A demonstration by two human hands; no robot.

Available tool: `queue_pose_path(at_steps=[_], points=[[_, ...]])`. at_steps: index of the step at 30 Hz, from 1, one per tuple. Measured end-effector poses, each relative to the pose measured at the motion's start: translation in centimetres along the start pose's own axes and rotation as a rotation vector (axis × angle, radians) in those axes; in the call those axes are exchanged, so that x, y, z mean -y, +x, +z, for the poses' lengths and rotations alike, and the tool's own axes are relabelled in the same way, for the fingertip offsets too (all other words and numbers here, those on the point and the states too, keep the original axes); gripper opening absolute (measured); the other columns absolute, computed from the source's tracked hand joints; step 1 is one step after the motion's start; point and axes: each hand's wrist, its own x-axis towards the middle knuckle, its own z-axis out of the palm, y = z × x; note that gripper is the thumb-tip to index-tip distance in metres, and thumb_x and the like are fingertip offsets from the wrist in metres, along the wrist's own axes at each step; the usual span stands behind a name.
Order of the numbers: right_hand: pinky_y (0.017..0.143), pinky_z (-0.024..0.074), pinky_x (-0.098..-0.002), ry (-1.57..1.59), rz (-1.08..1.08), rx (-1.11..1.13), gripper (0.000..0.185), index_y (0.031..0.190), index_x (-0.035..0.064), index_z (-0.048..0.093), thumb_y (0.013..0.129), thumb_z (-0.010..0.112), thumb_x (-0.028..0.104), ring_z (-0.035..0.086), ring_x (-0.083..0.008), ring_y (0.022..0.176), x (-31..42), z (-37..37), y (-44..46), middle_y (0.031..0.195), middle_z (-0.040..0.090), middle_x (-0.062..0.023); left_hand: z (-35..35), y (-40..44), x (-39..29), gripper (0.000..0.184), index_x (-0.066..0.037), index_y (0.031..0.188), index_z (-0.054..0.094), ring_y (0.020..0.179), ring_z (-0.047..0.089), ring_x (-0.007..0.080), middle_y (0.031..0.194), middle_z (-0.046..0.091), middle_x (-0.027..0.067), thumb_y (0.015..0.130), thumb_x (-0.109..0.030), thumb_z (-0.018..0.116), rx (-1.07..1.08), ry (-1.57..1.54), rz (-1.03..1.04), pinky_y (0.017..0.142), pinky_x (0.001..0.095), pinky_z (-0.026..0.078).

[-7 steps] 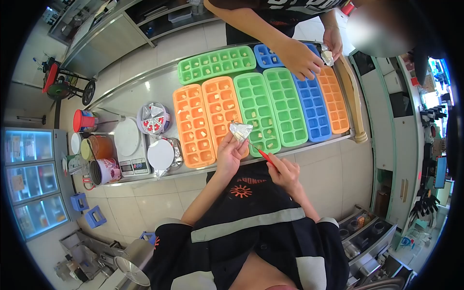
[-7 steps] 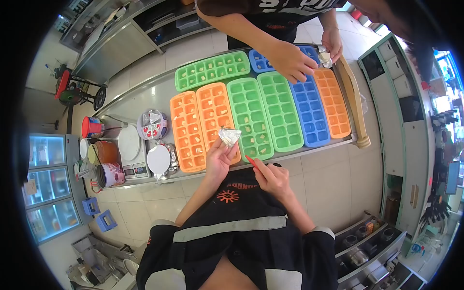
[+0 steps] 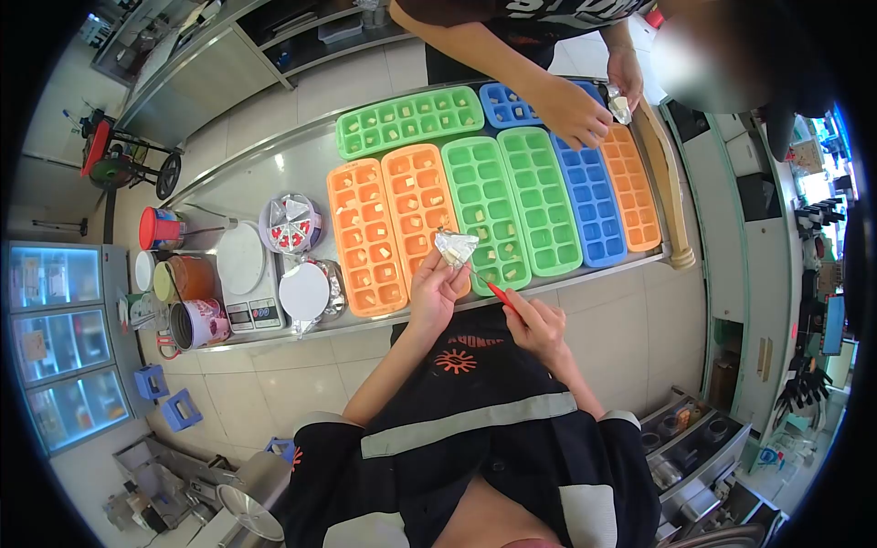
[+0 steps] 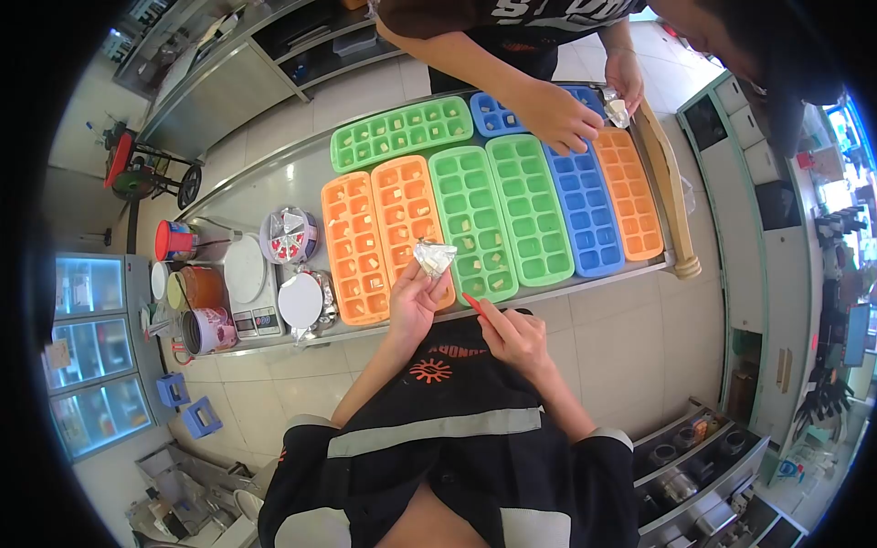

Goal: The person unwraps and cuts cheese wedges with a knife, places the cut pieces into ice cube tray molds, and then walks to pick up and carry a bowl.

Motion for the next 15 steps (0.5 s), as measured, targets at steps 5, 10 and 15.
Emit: queue_pose_path(at_steps=[5,10,15], points=[[0.035,0.0346,-0.0255,-0.008,-0.017,0.038,0.027,0.090,0.0022,0.060,0.063,0.064,0.003,0.040,-0.0108,0.037,-0.3,0.4,-0.6,0.048,0.039,0.0013,0.4,-0.3,0.0,0.039,0.003,0.117,0.035,0.104,0.048,0.0180,0.113,0.047,0.0116,0.079,0.006,0.034,0.006,0.037,0.009,0.090,0.0291,0.041],[0.034,0.0332,-0.0236,-0.105,-0.129,0.020,0.031,0.091,0.0048,0.061,0.060,0.065,0.002,0.038,-0.0094,0.037,-0.7,0.5,-1.0,0.048,0.035,0.0028,0.0,-0.4,0.1,0.037,0.003,0.116,0.036,0.098,0.051,0.0169,0.109,0.050,0.0109,0.079,0.005,0.035,0.046,0.105,-0.007,0.086,0.0265,0.043],[0.035,0.0338,-0.0225,-0.108,-0.157,-0.039,0.031,0.090,0.0058,0.061,0.059,0.065,0.001,0.039,-0.0090,0.038,-0.9,0.7,-1.2,0.050,0.036,0.0027,-0.1,-0.1,0.2,0.038,0.003,0.117,0.036,0.096,0.052,0.0170,0.107,0.051,0.0110,0.079,0.005,0.035,0.063,0.101,0.003,0.085,0.0259,0.043]])
